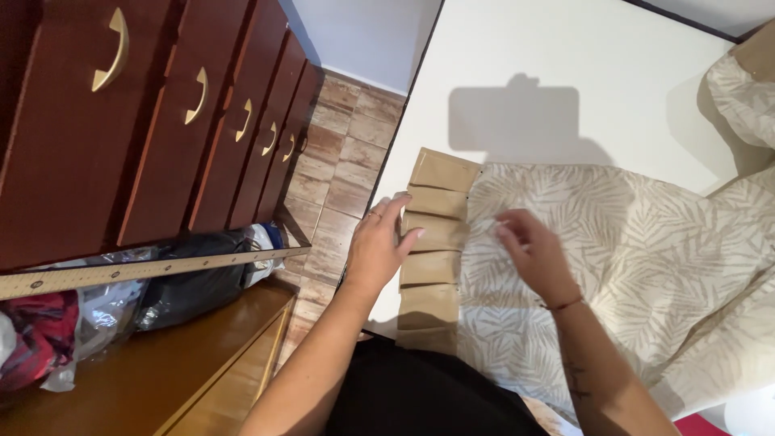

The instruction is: Pinning patterned fabric to a brown paper template to create pleats

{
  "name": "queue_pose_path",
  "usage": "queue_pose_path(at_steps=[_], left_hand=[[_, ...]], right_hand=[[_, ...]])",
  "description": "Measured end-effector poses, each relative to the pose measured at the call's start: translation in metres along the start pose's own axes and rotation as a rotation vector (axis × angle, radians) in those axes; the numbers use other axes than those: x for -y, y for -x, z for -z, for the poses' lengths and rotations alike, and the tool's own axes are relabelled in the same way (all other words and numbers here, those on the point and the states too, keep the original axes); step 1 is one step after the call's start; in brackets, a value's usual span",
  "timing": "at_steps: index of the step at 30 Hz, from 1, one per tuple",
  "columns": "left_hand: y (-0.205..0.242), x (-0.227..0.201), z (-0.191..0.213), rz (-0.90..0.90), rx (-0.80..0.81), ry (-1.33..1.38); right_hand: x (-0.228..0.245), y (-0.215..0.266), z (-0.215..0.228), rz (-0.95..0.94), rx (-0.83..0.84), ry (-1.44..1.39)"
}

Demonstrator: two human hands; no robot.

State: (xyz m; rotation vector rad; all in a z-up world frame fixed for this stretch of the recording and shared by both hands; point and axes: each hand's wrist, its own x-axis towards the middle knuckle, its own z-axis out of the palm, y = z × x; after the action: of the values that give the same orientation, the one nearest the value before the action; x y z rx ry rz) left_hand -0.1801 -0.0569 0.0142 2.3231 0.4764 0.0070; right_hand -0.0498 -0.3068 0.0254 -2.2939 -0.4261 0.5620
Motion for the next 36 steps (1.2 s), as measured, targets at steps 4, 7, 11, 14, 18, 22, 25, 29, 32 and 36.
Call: queue_pose_path(at_steps=[4,7,11,14,18,22,25,29,32,36], left_hand=[[0.001,-0.013,0.008,0.226,0.032,0.271],[-0.004,-0.013,0.006,0.287,-0.002,0.405],[-0.004,0.001,-0.011,0.282,-0.051,0.637],[-0.004,0.016,-0.020,0.230,-0.033,0.633],[0.000,0.006,0.001,0.125,0.028,0.435],[-0.003,0.009,0.005,-0.004,0.047,0.208],[-0.004,0.003,0.005,-0.124,0.031,0.187],[0.000,-0.001,0.016,-0.137,0.062,0.244],[-0.004,-0.010,0.026,-0.164,-0.007,0.213],[-0.025,-0.031,0.016,-0.378,-0.098,-0.102]], right_hand=[[0.058,-0.004,-0.008,-0.055,0.204,-0.068],[0.042,-0.011,-0.017,-0.006,0.193,-0.085],[0.036,-0.012,-0.021,-0.005,0.176,-0.016],[0.040,-0.009,-0.025,-0.030,0.193,-0.030],[0.039,-0.005,-0.026,0.003,0.160,-0.074],[0.025,-0.008,-0.033,0.116,0.138,-0.047],[0.023,-0.007,-0.031,0.125,0.158,0.013],[0.035,-0.012,-0.016,0.139,0.148,0.046],[0.024,-0.024,-0.017,0.195,-0.041,0.043],[0.010,-0.053,-0.036,0.258,-0.096,0.185]])
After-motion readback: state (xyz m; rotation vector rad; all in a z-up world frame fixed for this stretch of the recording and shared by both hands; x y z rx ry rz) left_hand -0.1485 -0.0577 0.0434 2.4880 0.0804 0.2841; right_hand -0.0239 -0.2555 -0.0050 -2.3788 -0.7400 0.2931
